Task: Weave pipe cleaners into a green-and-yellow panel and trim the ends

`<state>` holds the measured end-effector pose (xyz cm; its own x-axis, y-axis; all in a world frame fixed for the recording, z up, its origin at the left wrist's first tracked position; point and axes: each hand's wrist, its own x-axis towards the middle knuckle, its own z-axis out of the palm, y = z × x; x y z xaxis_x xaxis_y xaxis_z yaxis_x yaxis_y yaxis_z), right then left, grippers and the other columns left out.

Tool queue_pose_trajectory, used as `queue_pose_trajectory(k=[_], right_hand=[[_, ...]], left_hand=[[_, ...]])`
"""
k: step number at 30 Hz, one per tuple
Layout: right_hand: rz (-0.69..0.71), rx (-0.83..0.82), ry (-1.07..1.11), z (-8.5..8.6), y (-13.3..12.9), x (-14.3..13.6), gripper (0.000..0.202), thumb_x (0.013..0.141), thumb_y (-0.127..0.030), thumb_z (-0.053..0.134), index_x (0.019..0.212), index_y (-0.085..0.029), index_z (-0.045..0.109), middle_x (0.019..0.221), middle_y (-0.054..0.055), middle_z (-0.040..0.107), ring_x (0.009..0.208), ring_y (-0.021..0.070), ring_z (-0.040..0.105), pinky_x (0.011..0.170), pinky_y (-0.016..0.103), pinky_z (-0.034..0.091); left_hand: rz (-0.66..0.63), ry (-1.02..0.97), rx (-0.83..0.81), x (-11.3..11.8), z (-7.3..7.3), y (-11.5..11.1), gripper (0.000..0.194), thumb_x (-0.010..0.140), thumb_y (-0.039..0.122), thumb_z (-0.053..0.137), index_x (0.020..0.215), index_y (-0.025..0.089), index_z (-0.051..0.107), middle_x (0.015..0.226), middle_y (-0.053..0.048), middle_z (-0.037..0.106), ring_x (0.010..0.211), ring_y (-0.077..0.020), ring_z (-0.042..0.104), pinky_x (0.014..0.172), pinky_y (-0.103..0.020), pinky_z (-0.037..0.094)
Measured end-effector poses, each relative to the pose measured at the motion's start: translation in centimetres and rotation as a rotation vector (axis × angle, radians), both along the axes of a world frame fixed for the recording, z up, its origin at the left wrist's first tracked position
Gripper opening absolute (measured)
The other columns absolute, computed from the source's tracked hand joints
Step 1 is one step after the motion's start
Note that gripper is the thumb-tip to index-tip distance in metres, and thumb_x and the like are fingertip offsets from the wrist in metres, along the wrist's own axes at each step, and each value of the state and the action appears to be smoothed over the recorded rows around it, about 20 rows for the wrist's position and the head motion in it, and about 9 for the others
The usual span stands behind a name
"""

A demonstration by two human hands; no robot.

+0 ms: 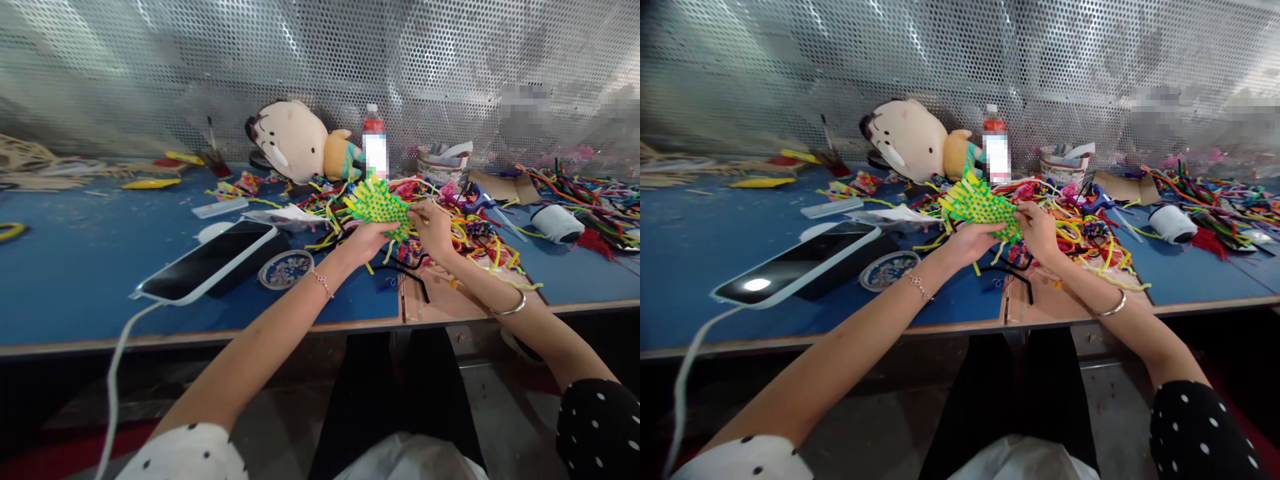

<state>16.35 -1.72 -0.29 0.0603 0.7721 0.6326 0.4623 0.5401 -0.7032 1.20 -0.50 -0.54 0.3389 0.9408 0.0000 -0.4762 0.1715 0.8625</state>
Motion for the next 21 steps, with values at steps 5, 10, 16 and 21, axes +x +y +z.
queue_pose_trajectory(k=[5, 10, 16, 21], right_hand=[[-0.003, 0.014, 0.018, 0.1, -0.2, -0.2, 0.007, 0.082, -0.02, 0.056, 0.078, -0.02, 0.063, 0.079, 0.002, 0.072, 0.077, 0.0178, 0.069, 0.071, 0.03, 0.053], [-0.023, 0.027, -0.015, 0.3, -0.6, -0.3, 0.01, 0.081, -0.019, 0.055, 0.075, -0.021, 0.062, 0.074, 0.001, 0.07, 0.071, 0.0168, 0.067, 0.068, 0.028, 0.05], [-0.055, -0.012, -0.071, 0.5, -0.9, -0.4, 0.013, 0.083, -0.02, 0.052, 0.079, -0.019, 0.063, 0.077, 0.003, 0.069, 0.074, 0.0184, 0.066, 0.075, 0.032, 0.05], [-0.056, -0.013, -0.092, 0.5, -1.0, -0.4, 0.012, 0.084, -0.02, 0.051, 0.078, -0.02, 0.062, 0.073, 0.003, 0.067, 0.072, 0.018, 0.064, 0.074, 0.031, 0.05]], left_hand=[[-0.017, 0.009, -0.049, -0.1, 0.2, -0.1, 0.024, 0.07, -0.004, 0.066, 0.084, 0.012, 0.076, 0.082, -0.006, 0.076, 0.095, -0.0224, 0.07, 0.082, -0.031, 0.053], [-0.071, -0.009, -0.051, -0.1, 0.4, -0.3, 0.025, 0.072, -0.004, 0.065, 0.087, 0.013, 0.076, 0.086, -0.007, 0.077, 0.096, -0.0222, 0.07, 0.084, -0.032, 0.053], [-0.045, 0.009, -0.058, -0.1, 0.3, -0.1, 0.02, 0.071, -0.003, 0.066, 0.08, 0.012, 0.075, 0.087, -0.008, 0.077, 0.098, -0.0221, 0.07, 0.086, -0.032, 0.053], [-0.04, 0.022, -0.062, -0.3, 0.1, 0.1, 0.015, 0.069, -0.002, 0.068, 0.069, 0.012, 0.074, 0.086, -0.009, 0.077, 0.098, -0.0235, 0.07, 0.085, -0.032, 0.054]])
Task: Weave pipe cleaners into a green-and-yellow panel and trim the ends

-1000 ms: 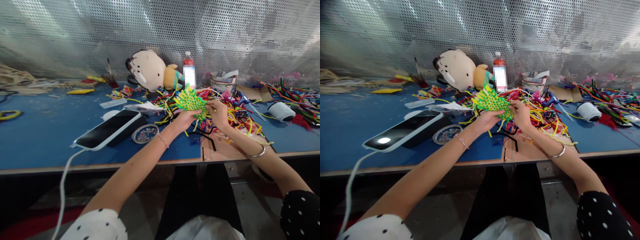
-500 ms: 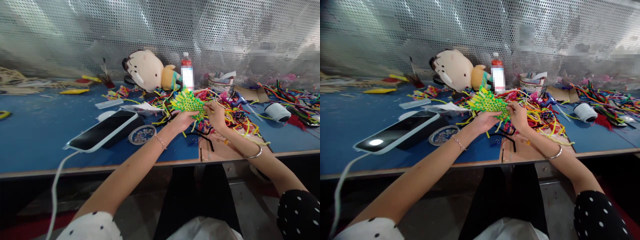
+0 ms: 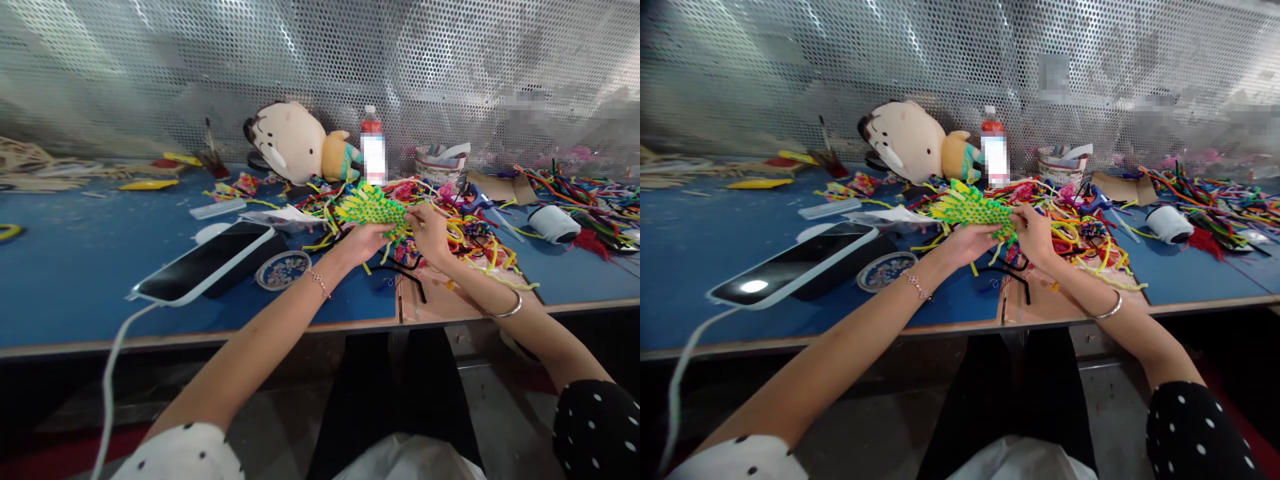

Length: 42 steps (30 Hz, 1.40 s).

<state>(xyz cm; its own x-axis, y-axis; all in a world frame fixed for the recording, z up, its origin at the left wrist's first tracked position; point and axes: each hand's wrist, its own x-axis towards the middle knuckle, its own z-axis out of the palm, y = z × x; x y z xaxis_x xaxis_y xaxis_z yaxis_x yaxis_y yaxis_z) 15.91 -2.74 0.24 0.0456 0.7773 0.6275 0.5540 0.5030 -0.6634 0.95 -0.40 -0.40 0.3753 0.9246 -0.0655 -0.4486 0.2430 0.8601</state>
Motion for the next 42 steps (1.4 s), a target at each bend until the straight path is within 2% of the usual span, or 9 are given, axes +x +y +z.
queue_pose_trajectory(k=[6, 12, 20, 25, 33, 42], right_hand=[[0.024, -0.019, 0.005, 0.2, 0.3, 0.1, 0.01, 0.082, -0.019, 0.054, 0.077, -0.02, 0.063, 0.073, 0.001, 0.069, 0.068, 0.0161, 0.063, 0.069, 0.028, 0.049], [0.013, -0.019, 0.003, 0.4, 0.3, 0.1, 0.011, 0.081, -0.017, 0.055, 0.077, -0.02, 0.064, 0.075, 0.002, 0.071, 0.07, 0.0167, 0.066, 0.069, 0.028, 0.049], [0.014, -0.048, -0.002, 0.3, 0.4, 0.0, 0.012, 0.08, -0.013, 0.055, 0.077, -0.019, 0.064, 0.078, 0.003, 0.071, 0.073, 0.0171, 0.065, 0.07, 0.028, 0.047], [0.011, -0.05, -0.024, 0.2, 0.6, 0.1, 0.011, 0.081, -0.016, 0.054, 0.075, -0.02, 0.062, 0.072, 0.001, 0.068, 0.068, 0.0164, 0.062, 0.067, 0.027, 0.046], [0.042, -0.029, -0.045, 0.0, 0.9, 0.3, 0.01, 0.08, -0.02, 0.052, 0.072, -0.022, 0.058, 0.066, 0.0, 0.063, 0.061, 0.0144, 0.057, 0.063, 0.025, 0.044], [0.075, -0.056, -0.046, 0.2, 0.8, 0.5, 0.012, 0.08, -0.022, 0.05, 0.068, -0.023, 0.049, 0.058, -0.003, 0.053, 0.055, 0.0132, 0.049, 0.059, 0.025, 0.04]], left_hand=[[0.048, 0.037, 0.032, 0.1, -0.1, 0.0, 0.017, 0.064, 0.002, 0.073, 0.075, 0.015, 0.075, 0.086, -0.007, 0.077, 0.102, -0.0259, 0.069, 0.087, -0.035, 0.054], [0.053, 0.049, 0.075, 0.2, -0.6, 0.4, 0.016, 0.061, 0.005, 0.075, 0.073, 0.016, 0.075, 0.084, -0.006, 0.077, 0.099, -0.0258, 0.069, 0.081, -0.033, 0.054], [0.11, 0.064, 0.068, 0.6, -0.3, 0.0, 0.032, 0.061, -0.003, 0.071, 0.087, 0.015, 0.076, 0.082, -0.005, 0.076, 0.091, -0.0221, 0.07, 0.073, -0.029, 0.052], [0.162, 0.05, 0.066, 0.9, -0.1, -0.2, 0.043, 0.056, -0.006, 0.071, 0.094, 0.016, 0.075, 0.077, -0.003, 0.076, 0.084, -0.0218, 0.07, 0.069, -0.028, 0.051], [0.198, 0.038, 0.068, 1.0, -0.3, -0.2, 0.047, 0.051, -0.004, 0.076, 0.094, 0.016, 0.075, 0.078, -0.004, 0.077, 0.088, -0.0251, 0.071, 0.081, -0.035, 0.054], [0.209, 0.027, 0.126, 1.1, 0.2, -0.6, 0.051, 0.042, 0.004, 0.085, 0.091, 0.018, 0.075, 0.083, -0.004, 0.079, 0.098, -0.0297, 0.072, 0.09, -0.04, 0.055]])
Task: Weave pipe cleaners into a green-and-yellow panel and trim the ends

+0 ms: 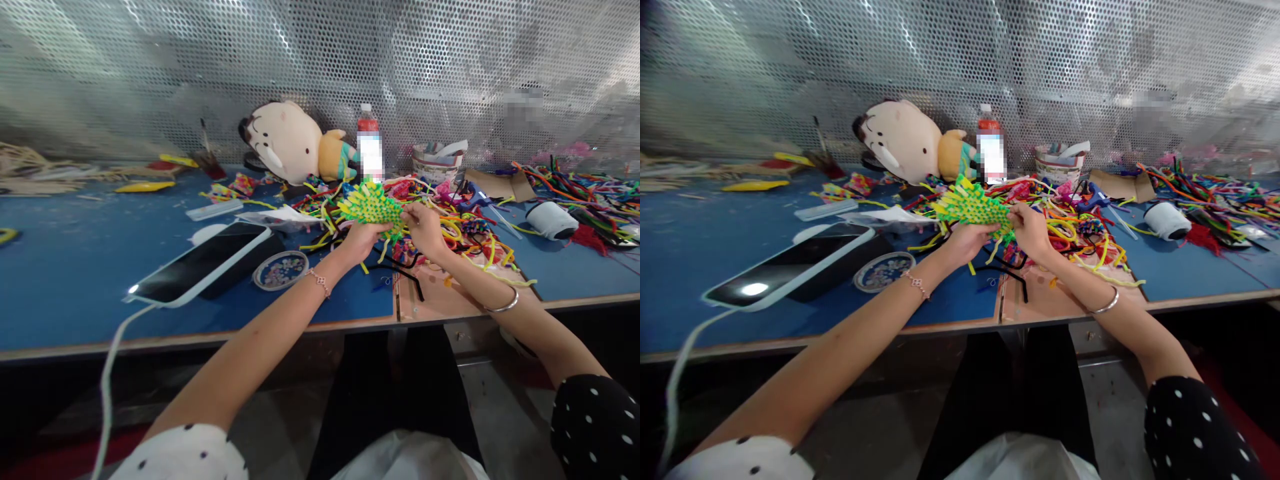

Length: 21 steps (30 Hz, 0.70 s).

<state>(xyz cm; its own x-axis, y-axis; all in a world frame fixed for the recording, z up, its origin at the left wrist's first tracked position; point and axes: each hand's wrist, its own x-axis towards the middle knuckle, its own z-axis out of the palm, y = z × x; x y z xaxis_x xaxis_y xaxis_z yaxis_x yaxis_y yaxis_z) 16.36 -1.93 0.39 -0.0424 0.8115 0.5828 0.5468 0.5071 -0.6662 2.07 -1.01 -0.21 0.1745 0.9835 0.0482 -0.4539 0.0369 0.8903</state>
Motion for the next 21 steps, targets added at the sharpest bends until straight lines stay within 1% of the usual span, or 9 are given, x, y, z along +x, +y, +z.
queue_pose_trajectory(k=[3, 5, 7, 9, 11, 15, 18, 21], right_hand=[[0.017, -0.017, -0.006, -0.08, 0.16, 0.09, 0.013, 0.081, -0.023, 0.051, 0.069, -0.023, 0.049, 0.059, -0.003, 0.054, 0.057, 0.0135, 0.051, 0.061, 0.025, 0.042], [0.023, -0.016, 0.019, -0.13, 0.21, 0.07, 0.01, 0.081, -0.021, 0.051, 0.071, -0.022, 0.052, 0.065, -0.002, 0.061, 0.064, 0.0147, 0.058, 0.066, 0.027, 0.046], [0.018, 0.009, 0.045, -0.16, 0.15, 0.02, 0.005, 0.081, -0.019, 0.052, 0.079, -0.022, 0.056, 0.076, 0.001, 0.069, 0.073, 0.0168, 0.065, 0.073, 0.029, 0.05], [-0.002, 0.048, 0.042, -0.18, 0.01, -0.03, 0.013, 0.08, -0.018, 0.054, 0.09, -0.023, 0.06, 0.085, 0.002, 0.073, 0.081, 0.019, 0.069, 0.077, 0.031, 0.052], [-0.023, 0.087, 0.02, -0.19, -0.15, -0.05, 0.019, 0.08, -0.017, 0.055, 0.097, -0.024, 0.061, 0.09, 0.003, 0.074, 0.087, 0.0203, 0.071, 0.08, 0.033, 0.053], [-0.057, 0.131, -0.04, -0.23, -0.26, 0.04, 0.015, 0.084, -0.019, 0.055, 0.093, -0.024, 0.065, 0.094, 0.003, 0.076, 0.089, 0.0207, 0.072, 0.081, 0.033, 0.054], [-0.075, 0.137, -0.073, -0.24, -0.19, 0.14, 0.016, 0.085, -0.02, 0.055, 0.092, -0.024, 0.069, 0.096, 0.003, 0.077, 0.088, 0.0212, 0.072, 0.081, 0.034, 0.054], [-0.099, 0.129, -0.089, -0.16, -0.13, 0.14, 0.016, 0.085, -0.02, 0.057, 0.091, -0.024, 0.071, 0.096, 0.004, 0.077, 0.089, 0.0223, 0.072, 0.08, 0.034, 0.054]], left_hand=[[0.0, 0.007, 0.001, -0.02, 0.04, -0.06, 0.054, 0.043, 0.003, 0.085, 0.093, 0.018, 0.076, 0.079, -0.003, 0.078, 0.101, -0.0299, 0.071, 0.093, -0.041, 0.054], [0.011, 0.016, -0.003, 0.01, 0.05, -0.08, 0.053, 0.045, 0.003, 0.084, 0.095, 0.018, 0.075, 0.08, -0.003, 0.078, 0.103, -0.0298, 0.07, 0.094, -0.041, 0.054], [0.02, 0.022, -0.006, 0.08, 0.07, -0.12, 0.051, 0.046, 0.004, 0.083, 0.095, 0.017, 0.075, 0.083, -0.003, 0.078, 0.104, -0.0292, 0.07, 0.094, -0.04, 0.054], [0.026, 0.018, -0.009, 0.14, 0.12, -0.16, 0.048, 0.046, 0.002, 0.082, 0.091, 0.018, 0.076, 0.084, -0.003, 0.078, 0.104, -0.0287, 0.07, 0.093, -0.038, 0.054], [0.027, 0.008, -0.014, 0.18, 0.17, -0.2, 0.045, 0.044, 0.0, 0.082, 0.086, 0.017, 0.076, 0.083, -0.003, 0.078, 0.104, -0.0287, 0.07, 0.093, -0.037, 0.055], [0.013, 0.0, -0.003, 0.2, 0.16, -0.19, 0.039, 0.042, 0.0, 0.082, 0.077, 0.016, 0.075, 0.082, -0.004, 0.078, 0.102, -0.0282, 0.071, 0.091, -0.036, 0.055], [0.005, -0.004, 0.03, 0.23, 0.07, -0.15, 0.043, 0.042, 0.002, 0.083, 0.082, 0.017, 0.075, 0.082, -0.003, 0.078, 0.098, -0.0275, 0.071, 0.087, -0.036, 0.055], [0.012, -0.011, 0.04, 0.23, -0.01, -0.15, 0.05, 0.041, 0.002, 0.083, 0.088, 0.017, 0.075, 0.076, -0.002, 0.077, 0.092, -0.0273, 0.072, 0.082, -0.035, 0.055]])
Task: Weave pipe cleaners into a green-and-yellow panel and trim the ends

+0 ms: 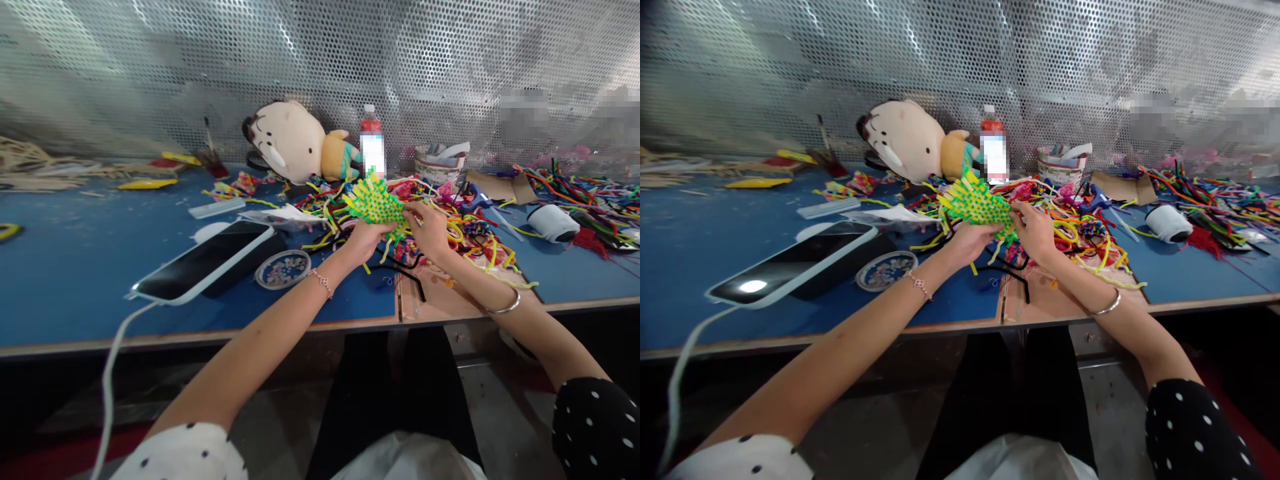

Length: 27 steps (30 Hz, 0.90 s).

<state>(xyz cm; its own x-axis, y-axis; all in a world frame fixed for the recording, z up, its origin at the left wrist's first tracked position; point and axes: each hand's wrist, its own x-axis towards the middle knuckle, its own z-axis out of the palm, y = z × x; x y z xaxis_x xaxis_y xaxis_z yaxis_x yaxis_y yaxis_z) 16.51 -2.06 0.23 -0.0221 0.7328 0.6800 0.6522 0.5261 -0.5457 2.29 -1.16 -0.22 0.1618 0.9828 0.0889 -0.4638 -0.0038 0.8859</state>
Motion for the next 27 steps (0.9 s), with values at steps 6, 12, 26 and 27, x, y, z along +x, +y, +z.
queue_pose_trajectory(k=[6, 12, 26, 27], right_hand=[[-0.029, -0.05, -0.018, 0.28, -0.13, -0.12, 0.015, 0.085, -0.019, 0.059, 0.091, -0.021, 0.073, 0.096, 0.007, 0.077, 0.089, 0.0235, 0.072, 0.08, 0.033, 0.052], [-0.007, -0.076, -0.028, 0.32, -0.27, -0.16, 0.019, 0.085, -0.016, 0.054, 0.091, -0.018, 0.072, 0.091, 0.007, 0.076, 0.082, 0.0211, 0.07, 0.078, 0.031, 0.051], [0.055, -0.137, 0.057, -0.09, 0.26, -0.25, 0.015, 0.083, -0.016, 0.054, 0.087, -0.017, 0.069, 0.078, 0.004, 0.071, 0.074, 0.019, 0.066, 0.076, 0.032, 0.051], [0.065, -0.132, 0.067, -0.14, 0.29, -0.26, 0.015, 0.083, -0.016, 0.054, 0.087, -0.017, 0.069, 0.078, 0.004, 0.071, 0.074, 0.0187, 0.066, 0.076, 0.032, 0.051]], left_hand=[[0.003, 0.001, -0.022, -0.15, -0.12, 0.01, 0.047, 0.043, 0.002, 0.082, 0.087, 0.017, 0.074, 0.074, -0.002, 0.076, 0.085, -0.0253, 0.072, 0.073, -0.032, 0.053], [0.01, 0.014, -0.014, -0.12, -0.2, 0.07, 0.055, 0.042, 0.002, 0.082, 0.095, 0.017, 0.074, 0.072, -0.001, 0.075, 0.091, -0.0259, 0.071, 0.079, -0.033, 0.051], [0.018, 0.053, -0.009, -0.22, -0.61, 0.3, 0.042, 0.038, 0.005, 0.085, 0.077, 0.015, 0.074, 0.077, -0.003, 0.076, 0.096, -0.0272, 0.069, 0.088, -0.036, 0.051], [0.012, 0.049, -0.01, -0.23, -0.55, 0.25, 0.04, 0.038, 0.005, 0.085, 0.074, 0.015, 0.073, 0.079, -0.004, 0.076, 0.097, -0.0278, 0.069, 0.088, -0.036, 0.051]])
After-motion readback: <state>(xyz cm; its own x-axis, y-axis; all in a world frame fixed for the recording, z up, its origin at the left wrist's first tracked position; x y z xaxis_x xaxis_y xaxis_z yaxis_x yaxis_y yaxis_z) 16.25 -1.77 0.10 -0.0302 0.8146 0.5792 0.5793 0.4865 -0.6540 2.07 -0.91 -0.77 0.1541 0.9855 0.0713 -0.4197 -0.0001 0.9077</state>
